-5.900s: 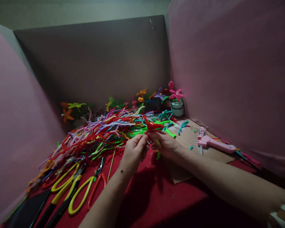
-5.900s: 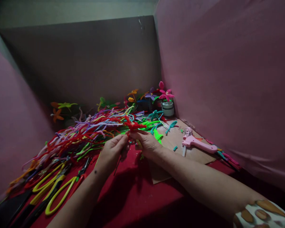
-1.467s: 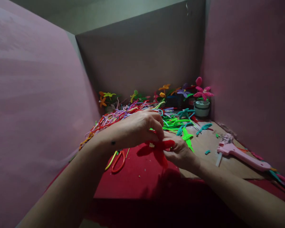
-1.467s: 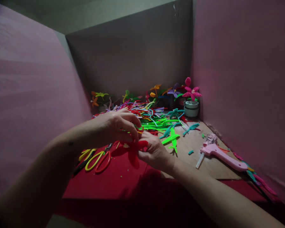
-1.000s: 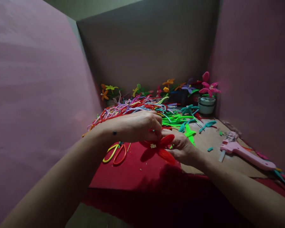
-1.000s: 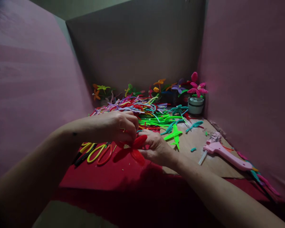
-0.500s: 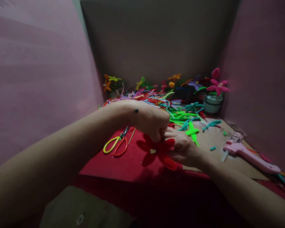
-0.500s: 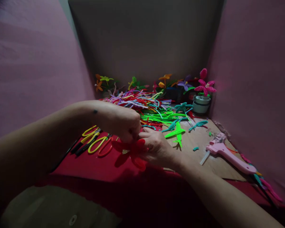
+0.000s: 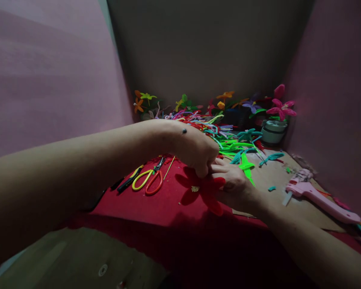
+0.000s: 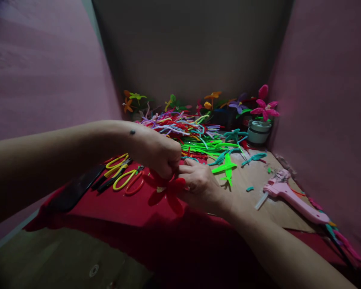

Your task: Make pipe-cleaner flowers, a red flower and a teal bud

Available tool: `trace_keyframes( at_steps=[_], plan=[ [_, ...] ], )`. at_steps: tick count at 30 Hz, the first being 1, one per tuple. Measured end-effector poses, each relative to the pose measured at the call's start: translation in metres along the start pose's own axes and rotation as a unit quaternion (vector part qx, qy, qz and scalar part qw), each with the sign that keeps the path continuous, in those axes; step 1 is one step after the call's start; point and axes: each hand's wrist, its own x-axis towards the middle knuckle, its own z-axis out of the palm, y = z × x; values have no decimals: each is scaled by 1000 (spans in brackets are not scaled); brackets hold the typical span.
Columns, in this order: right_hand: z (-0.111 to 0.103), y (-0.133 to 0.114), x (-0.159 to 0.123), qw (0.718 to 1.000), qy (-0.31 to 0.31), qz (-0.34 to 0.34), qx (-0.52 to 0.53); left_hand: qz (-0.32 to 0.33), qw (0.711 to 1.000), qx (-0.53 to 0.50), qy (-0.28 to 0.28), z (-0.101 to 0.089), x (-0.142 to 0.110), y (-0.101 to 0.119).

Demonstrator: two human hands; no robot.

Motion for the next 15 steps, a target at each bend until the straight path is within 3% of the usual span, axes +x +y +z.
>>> trace_keyframes(
  at_steps=[4, 9, 13, 15],
  plan=[
    [-1, -3, 2, 1000, 4, -4, -15, -10, 999, -28, -33, -1, -1, -4],
    [-2, -5, 3, 1000, -4, -1, -21, 0, 987, -147, -61, 2, 6, -12],
    [-3, -5, 1, 1000, 5, 3, -24, 34, 972, -178, -148, 3, 15, -18],
    [-4, -5, 0, 1000, 14, 6, -13, 36, 966, -194, -166, 2, 16, -19]
  ],
)
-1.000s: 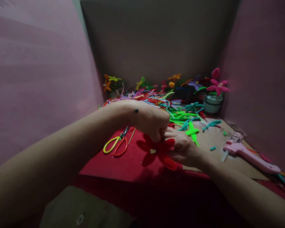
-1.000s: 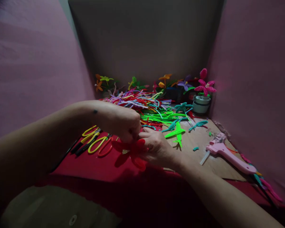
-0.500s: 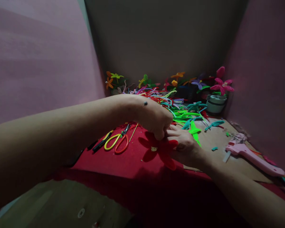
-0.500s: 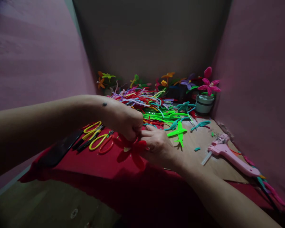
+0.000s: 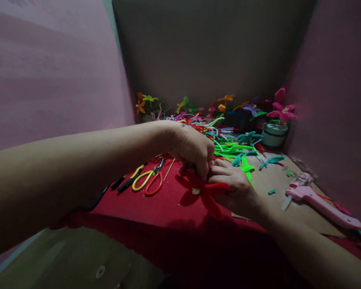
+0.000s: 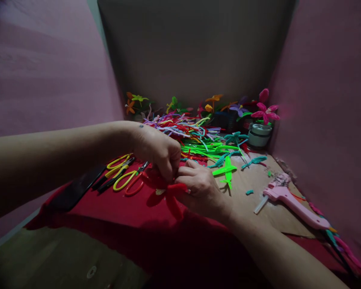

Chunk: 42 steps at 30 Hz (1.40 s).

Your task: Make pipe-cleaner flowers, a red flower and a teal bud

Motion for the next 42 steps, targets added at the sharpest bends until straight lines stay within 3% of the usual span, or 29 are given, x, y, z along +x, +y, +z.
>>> trace_keyframes(
  at_steps=[4, 7, 14, 17, 24, 27, 31, 35, 38, 42],
  plan=[
    [-3, 3, -3, 999, 19, 13, 49, 6, 999, -43, 24, 0, -6, 2],
    [-1, 6, -6, 988, 48, 65, 128, 49, 993, -93, 58, 2, -13, 0],
    [7, 5, -9, 907, 88, 219, 349, 151, 958, -216, 115, 8, -24, -24],
    [9, 5, -7, 887, 94, 230, 389, 178, 941, -261, 119, 13, -26, -32],
    [10, 5, -5, 870, 112, 246, 413, 213, 926, -283, 127, 20, -20, -41],
    [9, 4, -2, 865, 131, 247, 417, 207, 909, -305, 196, 19, -16, -45],
    [7, 5, 0, 856, 146, 244, 431, 220, 846, -346, 340, 22, -12, -52],
    [8, 6, 2, 848, 170, 256, 431, 214, 803, -280, 481, 34, -20, -48],
    [7, 4, 4, 865, 152, 246, 410, 172, 815, -208, 512, 41, -27, -35],
    [4, 2, 4, 918, 120, 198, 322, 122, 894, -206, 379, 39, -29, -20]
  ],
)
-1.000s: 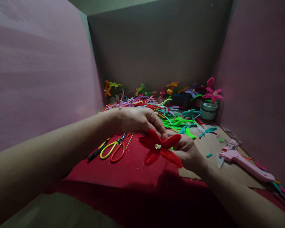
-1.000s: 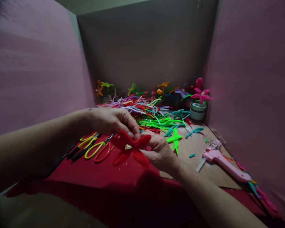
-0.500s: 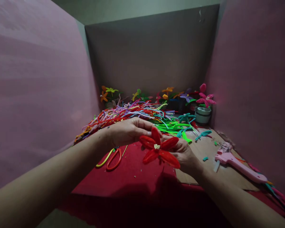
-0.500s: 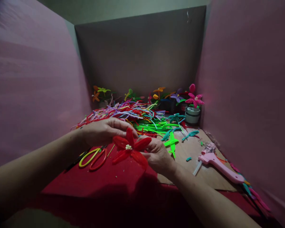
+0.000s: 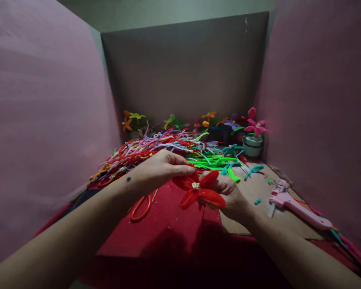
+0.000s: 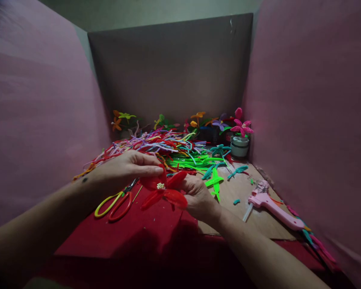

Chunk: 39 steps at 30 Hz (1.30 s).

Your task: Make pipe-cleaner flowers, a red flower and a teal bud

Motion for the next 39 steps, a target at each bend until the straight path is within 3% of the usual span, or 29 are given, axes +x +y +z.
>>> trace_keyframes(
  at_steps=[3, 11, 19, 24, 28, 35, 39],
  plan=[
    [-2, -1, -1, 997, -11, -32, -74, -15, 1000, 9, -20, 2, 7, 2],
    [-4, 2, 1, 985, -23, -91, -147, -31, 989, 134, 46, 16, 15, 1],
    [-3, -4, 1, 990, -27, -82, -113, -4, 994, 101, 33, 17, 12, 6],
    [-3, 2, -2, 983, -24, -100, -149, -17, 993, 110, 28, 21, 13, 7],
    [-4, 6, -3, 979, -30, -100, -173, 10, 997, 81, -7, 22, 14, 4],
    [-4, -1, 0, 981, 11, -112, -155, 33, 993, 111, 24, 10, 1, 10],
    [-5, 0, -2, 977, 40, -104, -183, 11, 999, 30, 9, 8, -3, 3]
  ],
)
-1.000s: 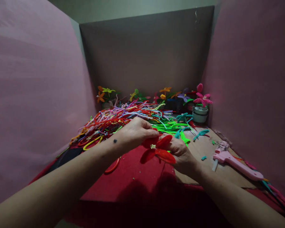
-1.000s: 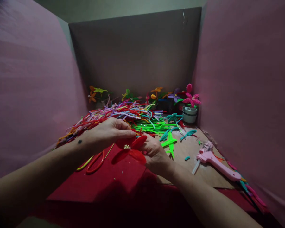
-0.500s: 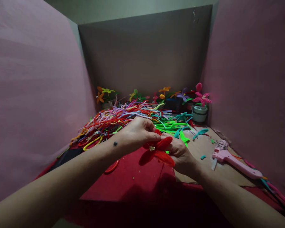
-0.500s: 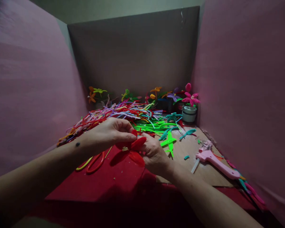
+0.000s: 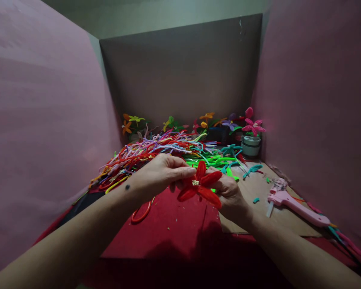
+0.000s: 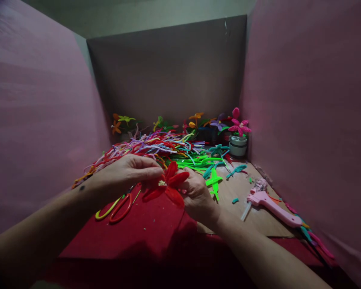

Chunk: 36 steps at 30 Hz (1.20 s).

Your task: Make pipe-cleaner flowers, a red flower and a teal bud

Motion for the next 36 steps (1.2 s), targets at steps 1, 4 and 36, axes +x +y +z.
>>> trace_keyframes(
  at_steps=[1, 4, 36],
  plan=[
    [0, 1, -1, 1000, 6, 3, -5, -7, 999, -39, -2, 1, 1, -3],
    [0, 1, -3, 1000, 16, 7, -7, -31, 985, -171, 5, 5, 4, -15],
    [1, 3, -4, 996, 47, 64, 38, 48, 998, -12, 34, 0, 6, -13]
  ],
)
